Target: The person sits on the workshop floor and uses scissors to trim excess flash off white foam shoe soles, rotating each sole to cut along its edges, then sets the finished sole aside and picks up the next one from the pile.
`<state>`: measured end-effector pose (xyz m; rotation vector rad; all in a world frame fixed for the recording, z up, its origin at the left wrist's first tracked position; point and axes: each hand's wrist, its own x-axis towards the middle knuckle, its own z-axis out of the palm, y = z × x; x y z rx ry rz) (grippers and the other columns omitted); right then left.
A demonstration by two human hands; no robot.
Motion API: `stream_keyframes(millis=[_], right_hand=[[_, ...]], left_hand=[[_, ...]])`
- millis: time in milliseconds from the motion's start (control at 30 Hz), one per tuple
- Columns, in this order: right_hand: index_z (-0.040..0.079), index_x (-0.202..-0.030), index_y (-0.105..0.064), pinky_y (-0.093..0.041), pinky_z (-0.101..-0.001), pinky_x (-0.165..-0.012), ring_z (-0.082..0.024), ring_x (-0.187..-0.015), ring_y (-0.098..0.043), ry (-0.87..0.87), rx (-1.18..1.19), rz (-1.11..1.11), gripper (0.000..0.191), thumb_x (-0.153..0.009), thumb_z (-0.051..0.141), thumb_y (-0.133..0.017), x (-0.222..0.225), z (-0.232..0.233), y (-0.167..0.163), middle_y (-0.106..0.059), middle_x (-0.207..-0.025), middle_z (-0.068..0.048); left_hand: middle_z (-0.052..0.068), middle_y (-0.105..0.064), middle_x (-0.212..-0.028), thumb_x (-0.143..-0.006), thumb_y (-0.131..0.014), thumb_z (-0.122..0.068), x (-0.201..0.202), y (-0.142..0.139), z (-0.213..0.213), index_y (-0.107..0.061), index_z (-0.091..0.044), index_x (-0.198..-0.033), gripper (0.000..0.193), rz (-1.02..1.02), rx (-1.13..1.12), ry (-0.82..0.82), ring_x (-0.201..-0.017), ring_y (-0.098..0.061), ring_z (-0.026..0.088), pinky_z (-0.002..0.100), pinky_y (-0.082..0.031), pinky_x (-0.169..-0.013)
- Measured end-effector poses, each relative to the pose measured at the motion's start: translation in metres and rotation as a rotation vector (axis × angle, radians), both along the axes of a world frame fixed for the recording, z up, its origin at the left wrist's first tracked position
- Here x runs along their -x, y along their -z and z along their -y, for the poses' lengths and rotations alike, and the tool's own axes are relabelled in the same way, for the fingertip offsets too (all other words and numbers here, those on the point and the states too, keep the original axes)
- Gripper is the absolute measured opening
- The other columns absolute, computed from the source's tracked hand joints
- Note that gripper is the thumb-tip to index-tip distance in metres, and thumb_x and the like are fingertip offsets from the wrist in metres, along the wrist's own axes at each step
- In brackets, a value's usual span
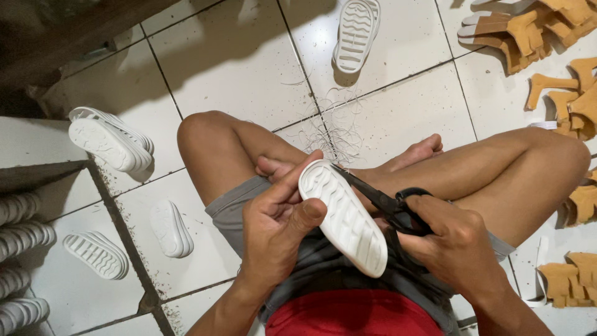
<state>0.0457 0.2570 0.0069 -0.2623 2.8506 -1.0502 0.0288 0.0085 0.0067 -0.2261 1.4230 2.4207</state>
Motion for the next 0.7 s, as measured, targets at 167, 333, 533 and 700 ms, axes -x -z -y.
stream_keyframes(millis=[167, 333, 533, 700], right_hand=[[-0.002, -0.082, -0.065, -0.047, -0.034, -0.047, -0.019, -0.051, -0.062, 0.003, -0.006, 0.029, 0.028, -0.066, 0.009, -0.084, 0.009, 0.005, -0.006, -0.06, -0.064, -0.007], [0.007, -0.078, -0.068, -0.048, -0.0349, -0.049, -0.021, -0.057, -0.062, -0.32, -0.081, -0.314, 0.025, -0.074, 0.023, -0.086, 0.018, 0.003, -0.009, -0.064, -0.077, -0.008], [-0.004, -0.082, -0.067, -0.048, -0.033, -0.044, -0.017, -0.049, -0.06, -0.184, -0.042, -0.127, 0.04, -0.07, 0.028, -0.089, 0.017, -0.003, -0.011, -0.062, -0.067, -0.006], [-0.003, -0.081, -0.067, -0.047, -0.0336, -0.045, -0.017, -0.049, -0.06, -0.17, -0.031, -0.113, 0.043, -0.067, 0.031, -0.091, 0.022, -0.007, -0.012, -0.061, -0.061, -0.006]], left_hand=[[0.018, -0.066, -0.136, -0.096, -0.076, -0.036, -0.001, 0.0, 0.003, -0.049, 0.01, -0.151, 0.077, 0.015, -0.018, 0.052, -0.12, -0.064, 0.017, 0.03, -0.051, -0.106], [0.015, -0.071, -0.128, -0.1, -0.067, -0.05, 0.002, -0.001, 0.01, -0.056, 0.011, -0.146, 0.078, -0.025, 0.057, 0.099, -0.116, -0.066, 0.015, 0.027, -0.051, -0.104], [0.012, -0.076, -0.105, -0.1, -0.06, -0.058, 0.006, -0.002, 0.011, -0.068, 0.009, -0.131, 0.074, -0.004, 0.109, 0.15, -0.096, -0.07, 0.014, 0.026, -0.057, -0.087], [0.013, -0.078, -0.094, -0.105, -0.054, -0.057, 0.01, -0.005, 0.013, -0.074, 0.008, -0.112, 0.068, -0.015, 0.075, 0.247, -0.087, -0.075, 0.016, 0.028, -0.061, -0.079]])
